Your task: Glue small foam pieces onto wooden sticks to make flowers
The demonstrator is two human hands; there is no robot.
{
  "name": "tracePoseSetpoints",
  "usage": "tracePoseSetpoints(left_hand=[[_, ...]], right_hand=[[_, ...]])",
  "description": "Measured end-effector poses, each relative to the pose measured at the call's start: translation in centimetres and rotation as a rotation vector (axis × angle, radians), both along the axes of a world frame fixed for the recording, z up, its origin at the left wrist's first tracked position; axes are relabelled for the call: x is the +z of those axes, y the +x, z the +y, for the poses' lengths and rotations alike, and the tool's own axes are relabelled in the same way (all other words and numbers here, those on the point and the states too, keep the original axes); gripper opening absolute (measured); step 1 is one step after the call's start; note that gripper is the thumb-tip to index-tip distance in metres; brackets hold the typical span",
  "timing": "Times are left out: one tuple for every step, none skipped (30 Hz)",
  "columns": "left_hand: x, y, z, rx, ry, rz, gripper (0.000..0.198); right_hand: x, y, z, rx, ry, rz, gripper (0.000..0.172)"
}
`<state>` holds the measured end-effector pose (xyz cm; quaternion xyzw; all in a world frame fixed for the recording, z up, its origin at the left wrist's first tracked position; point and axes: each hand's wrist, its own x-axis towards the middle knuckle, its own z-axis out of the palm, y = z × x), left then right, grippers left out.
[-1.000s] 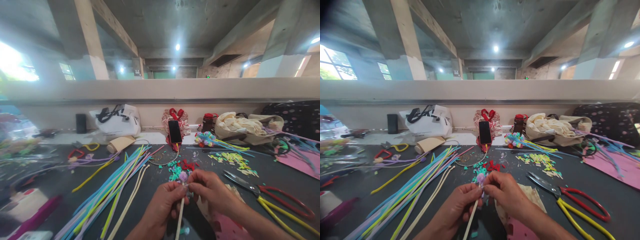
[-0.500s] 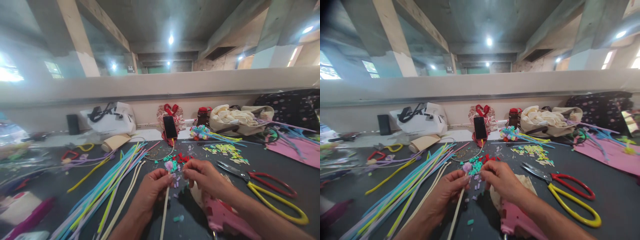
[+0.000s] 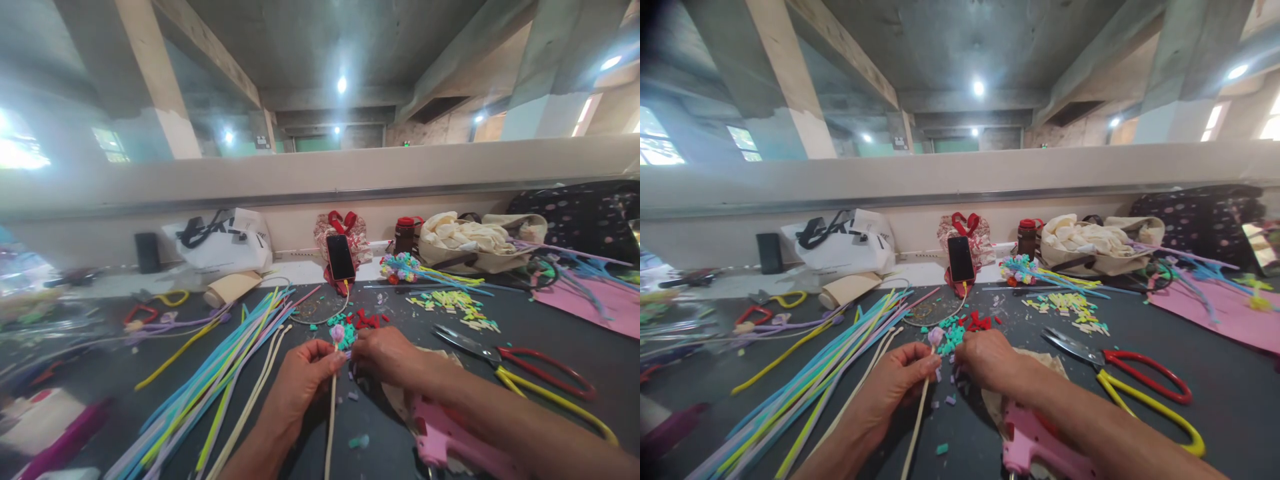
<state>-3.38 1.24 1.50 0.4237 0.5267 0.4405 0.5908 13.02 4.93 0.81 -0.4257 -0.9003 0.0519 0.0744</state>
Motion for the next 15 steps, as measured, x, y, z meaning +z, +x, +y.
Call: tracePoseSetpoints(left_hand=[[0.1,0.0,-0.1,0.003,0.001,0.002,0.033],[0.2,0.0,-0.1,0.003,0.006,0.006,0.032],[0.3,0.1,-0.2,0.003,0.012,0.010,0.031],[0.3,0.1,-0.3,0.003,0.018,0.015,0.030],[0.3,0.1,-0.4,0.002,0.022,0.021,0.029],[0.3,0.1,-0.4,0.002,0.023,0.024,0.029],[0.2,0.1,-0.4,0.000,0.024,0.024,0.030],[0.1,0.1,-0.3,-0.001,0.026,0.021,0.031],[0.0,0.0,-0.2,-0.002,0.026,0.016,0.032],[-0.2,0.0,-0.1,-0.004,0.024,0.011,0.033],[-0.3,-0.1,-0.1,-0.007,0.017,0.005,0.033],[-0.4,-0.1,0.0,-0.011,0.005,-0.001,0.034],[-0.4,-0.1,0.0,-0.019,-0.013,-0.011,0.034],[-0.4,-0.1,0.0,-0.032,-0.033,-0.029,0.034],[-0.4,0.0,0.0,-0.050,-0.051,-0.058,0.033]], right_hand=[[-0.2,-0.3,0.1,0.002,0.007,-0.020,0.019],[-0.3,-0.5,0.2,0.001,0.012,-0.034,0.018],[-0.4,-0.6,0.3,-0.001,0.018,-0.042,0.018],[-0.4,-0.8,0.4,-0.004,0.023,-0.042,0.018],[-0.4,-0.8,0.5,-0.011,0.029,-0.035,0.018],[-0.3,-0.8,0.5,-0.023,0.037,-0.023,0.018],[-0.1,-0.6,0.5,-0.037,0.044,-0.003,0.019],[0.2,-0.4,0.4,-0.053,0.050,0.022,0.019],[0.6,-0.1,0.3,-0.066,0.053,0.052,0.018],[1.0,0.3,0.1,-0.077,0.052,0.087,0.017],[1.4,0.8,-0.2,-0.083,0.049,0.126,0.016],[1.8,1.2,-0.5,-0.083,0.043,0.165,0.016],[2.1,1.6,-0.8,-0.081,0.039,0.197,0.016],[2.3,2.0,-1.1,-0.077,0.029,0.238,0.016],[2.4,2.2,-1.3,-0.069,0.008,0.295,0.017]])
